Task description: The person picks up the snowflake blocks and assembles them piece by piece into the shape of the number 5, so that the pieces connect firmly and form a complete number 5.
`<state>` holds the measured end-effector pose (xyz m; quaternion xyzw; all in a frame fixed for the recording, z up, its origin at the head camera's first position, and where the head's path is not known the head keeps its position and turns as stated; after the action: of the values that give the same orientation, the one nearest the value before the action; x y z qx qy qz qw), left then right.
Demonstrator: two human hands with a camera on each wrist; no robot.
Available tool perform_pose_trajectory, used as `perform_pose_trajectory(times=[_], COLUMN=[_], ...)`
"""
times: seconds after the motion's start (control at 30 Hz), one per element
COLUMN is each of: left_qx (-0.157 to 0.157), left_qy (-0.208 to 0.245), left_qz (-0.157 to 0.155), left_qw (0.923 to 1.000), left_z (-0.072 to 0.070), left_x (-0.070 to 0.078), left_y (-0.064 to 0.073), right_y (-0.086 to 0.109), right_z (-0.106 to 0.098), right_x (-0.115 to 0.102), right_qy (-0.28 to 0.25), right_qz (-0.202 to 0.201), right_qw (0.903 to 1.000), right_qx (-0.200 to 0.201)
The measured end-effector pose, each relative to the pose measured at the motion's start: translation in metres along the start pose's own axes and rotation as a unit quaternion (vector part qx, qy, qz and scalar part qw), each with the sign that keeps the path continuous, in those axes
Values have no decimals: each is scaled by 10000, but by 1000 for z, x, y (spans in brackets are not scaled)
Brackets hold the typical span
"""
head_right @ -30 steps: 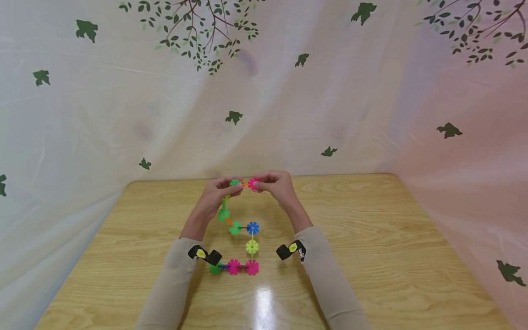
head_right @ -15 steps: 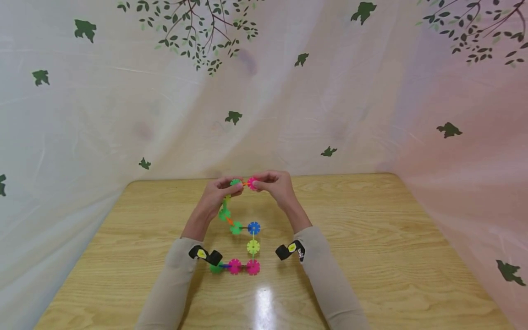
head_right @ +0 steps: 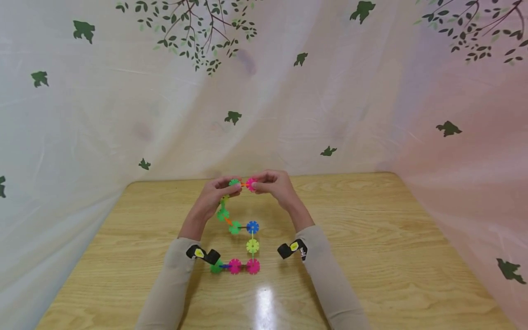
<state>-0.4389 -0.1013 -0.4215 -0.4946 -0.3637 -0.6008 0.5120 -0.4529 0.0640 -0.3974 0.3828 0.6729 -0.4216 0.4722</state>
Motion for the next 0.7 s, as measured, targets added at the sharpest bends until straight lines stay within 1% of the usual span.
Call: perform_pose_trajectory(times=[0.17, 0.3, 0.53, 0.63, 0.7], left_qx=[-49, -122, -213, -245, -332], left_qy=[-10, -58, -453, -669, -793], left_qz=[-23, -100, -228, -258, -275], left_qw=[10000, 9999, 9985, 9971, 9959], left_z=[1, 3, 4, 0, -2], left_x=[-2, -5, -3, -2, -2], left_y=[2, 3, 3, 3, 4], right_y=[1, 3, 1, 0, -1], right_z=[0, -1, -7, -12, -16], right_x=[5, 7, 3, 2, 1], right_qy=[234, 327, 331, 286, 277], right_qz=[169, 236, 157, 166, 181], right_qw=[9991, 9983, 9990, 9993, 9994], right_qx=[-312, -408, -273, -161, -68])
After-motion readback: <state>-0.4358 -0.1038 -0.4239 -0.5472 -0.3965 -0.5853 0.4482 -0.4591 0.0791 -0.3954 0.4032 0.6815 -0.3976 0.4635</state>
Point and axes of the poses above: each hand's wrist, its own y-axis away from the middle knuckle, its own z-axis out of the palm, x = y × z, the point moved 10 cm from there along -y, towards the middle knuckle, and after that the axes turned 11 degrees about y, right-handed, at the moved point
